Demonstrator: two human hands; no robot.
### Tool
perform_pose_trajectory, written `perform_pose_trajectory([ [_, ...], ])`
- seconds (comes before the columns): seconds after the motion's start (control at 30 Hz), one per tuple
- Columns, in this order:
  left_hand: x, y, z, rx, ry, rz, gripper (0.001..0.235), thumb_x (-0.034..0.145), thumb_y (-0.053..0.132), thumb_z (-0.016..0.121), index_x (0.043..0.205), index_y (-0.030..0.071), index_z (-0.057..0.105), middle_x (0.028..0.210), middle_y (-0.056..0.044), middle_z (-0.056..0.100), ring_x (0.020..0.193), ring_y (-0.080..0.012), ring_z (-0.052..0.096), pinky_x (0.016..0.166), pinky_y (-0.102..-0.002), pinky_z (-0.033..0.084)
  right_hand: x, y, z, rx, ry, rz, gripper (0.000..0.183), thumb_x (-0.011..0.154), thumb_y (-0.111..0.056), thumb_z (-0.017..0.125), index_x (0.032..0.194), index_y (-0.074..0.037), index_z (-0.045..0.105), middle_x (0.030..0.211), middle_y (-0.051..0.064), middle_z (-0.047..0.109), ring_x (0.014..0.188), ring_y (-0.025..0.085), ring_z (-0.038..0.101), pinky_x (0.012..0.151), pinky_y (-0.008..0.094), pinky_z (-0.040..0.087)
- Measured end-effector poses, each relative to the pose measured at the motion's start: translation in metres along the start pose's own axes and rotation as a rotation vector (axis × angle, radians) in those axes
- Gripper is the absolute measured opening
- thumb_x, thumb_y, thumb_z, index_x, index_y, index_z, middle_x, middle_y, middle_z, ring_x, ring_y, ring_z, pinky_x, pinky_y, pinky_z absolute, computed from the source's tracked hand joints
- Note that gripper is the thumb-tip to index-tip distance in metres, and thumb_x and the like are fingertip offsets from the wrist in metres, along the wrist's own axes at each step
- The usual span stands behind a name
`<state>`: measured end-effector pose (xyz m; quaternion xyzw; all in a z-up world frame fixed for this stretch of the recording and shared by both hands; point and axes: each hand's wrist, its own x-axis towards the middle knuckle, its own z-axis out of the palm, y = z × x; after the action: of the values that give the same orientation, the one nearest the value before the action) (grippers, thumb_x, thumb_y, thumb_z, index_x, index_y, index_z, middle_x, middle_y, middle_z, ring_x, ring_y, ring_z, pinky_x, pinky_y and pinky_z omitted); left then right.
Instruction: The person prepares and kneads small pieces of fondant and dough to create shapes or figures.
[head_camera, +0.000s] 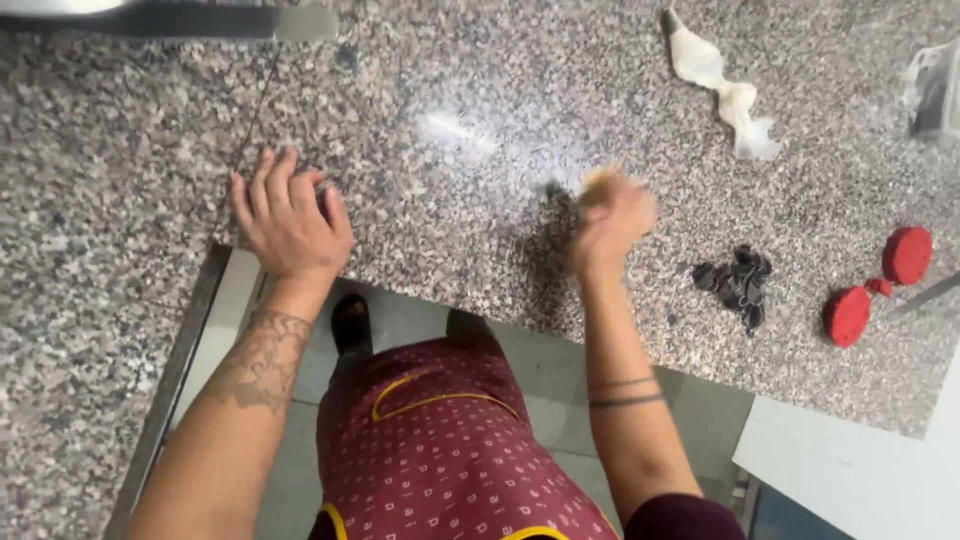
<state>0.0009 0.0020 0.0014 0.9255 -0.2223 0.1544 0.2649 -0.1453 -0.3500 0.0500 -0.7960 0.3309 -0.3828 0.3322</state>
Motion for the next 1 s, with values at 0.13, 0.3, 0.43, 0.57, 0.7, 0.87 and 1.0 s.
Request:
perform_pose_trajectory([
  [0.13,0.002,-0.001,0.0,0.009,-0.008,0.018,0.02,0.109,0.023,0.06,0.12,0.007,0.061,0.146,-0.018,0.057,0.146,-0.0388,0.046,0.126,-0.062,0.021,-0.021,0.024,-0.028,-0.527,-0.322,-0.266,0.043,0.107,-0.036,0.046,0.126,-0.007,0.07,0.125,0.015,0.065,0.112,0.03,0.061,0.1,0.047,0.052],
  [0.3,-0.001,0.001,-0.001,0.008,-0.051,0.034,0.018,0.112,0.023,0.059,0.12,0.007,0.059,0.148,-0.018,0.056,0.148,-0.0391,0.044,0.127,-0.063,0.02,0.021,0.027,-0.008,-0.319,-0.399,-0.172,0.032,0.104,-0.026,0.058,0.129,-0.01,0.071,0.133,0.018,0.063,0.129,0.036,0.054,0.114,0.047,0.039],
  [0.43,-0.002,0.003,0.0,0.029,-0.081,0.017,0.02,0.112,0.023,0.058,0.123,0.006,0.059,0.149,-0.018,0.055,0.149,-0.0392,0.044,0.128,-0.063,0.02,-0.024,0.008,0.005,-0.558,-0.519,-0.414,0.031,0.099,-0.024,0.066,0.127,-0.015,0.074,0.145,0.014,0.062,0.139,0.041,0.048,0.114,0.055,0.033],
  [0.57,-0.004,0.001,-0.002,0.071,-0.14,-0.007,0.021,0.113,0.023,0.056,0.125,0.006,0.059,0.153,-0.02,0.053,0.148,-0.041,0.044,0.126,-0.064,0.019,-0.029,0.022,0.008,-0.645,-0.491,-0.606,0.03,0.096,-0.02,0.071,0.126,-0.014,0.075,0.146,0.011,0.063,0.144,0.04,0.047,0.12,0.057,0.035],
  [0.7,0.0,-0.001,0.001,0.097,-0.03,0.055,0.016,0.115,0.022,0.054,0.12,0.006,0.057,0.155,-0.018,0.052,0.152,-0.0385,0.043,0.131,-0.062,0.02,0.009,0.041,0.018,-0.486,-0.463,-0.621,0.023,0.105,-0.026,0.068,0.125,-0.018,0.075,0.139,0.009,0.069,0.135,0.039,0.061,0.115,0.053,0.046],
  [0.87,0.002,0.002,0.0,0.042,-0.007,0.031,0.023,0.109,0.024,0.058,0.123,0.006,0.06,0.15,-0.018,0.056,0.148,-0.0397,0.045,0.127,-0.062,0.022,0.036,0.016,-0.014,1.369,-0.183,0.498,0.05,0.098,-0.054,0.059,0.076,-0.009,0.063,0.079,0.009,0.064,0.074,0.026,0.061,0.084,0.052,0.058],
  [1.0,0.001,0.005,0.006,0.046,0.024,-0.022,0.019,0.108,0.023,0.06,0.119,0.008,0.06,0.146,-0.018,0.057,0.147,-0.0395,0.046,0.126,-0.062,0.022,0.017,0.077,-0.001,0.94,0.159,0.505,0.031,0.1,-0.025,0.059,0.074,-0.009,0.058,0.072,0.003,0.058,0.062,0.015,0.057,0.061,0.034,0.057],
])
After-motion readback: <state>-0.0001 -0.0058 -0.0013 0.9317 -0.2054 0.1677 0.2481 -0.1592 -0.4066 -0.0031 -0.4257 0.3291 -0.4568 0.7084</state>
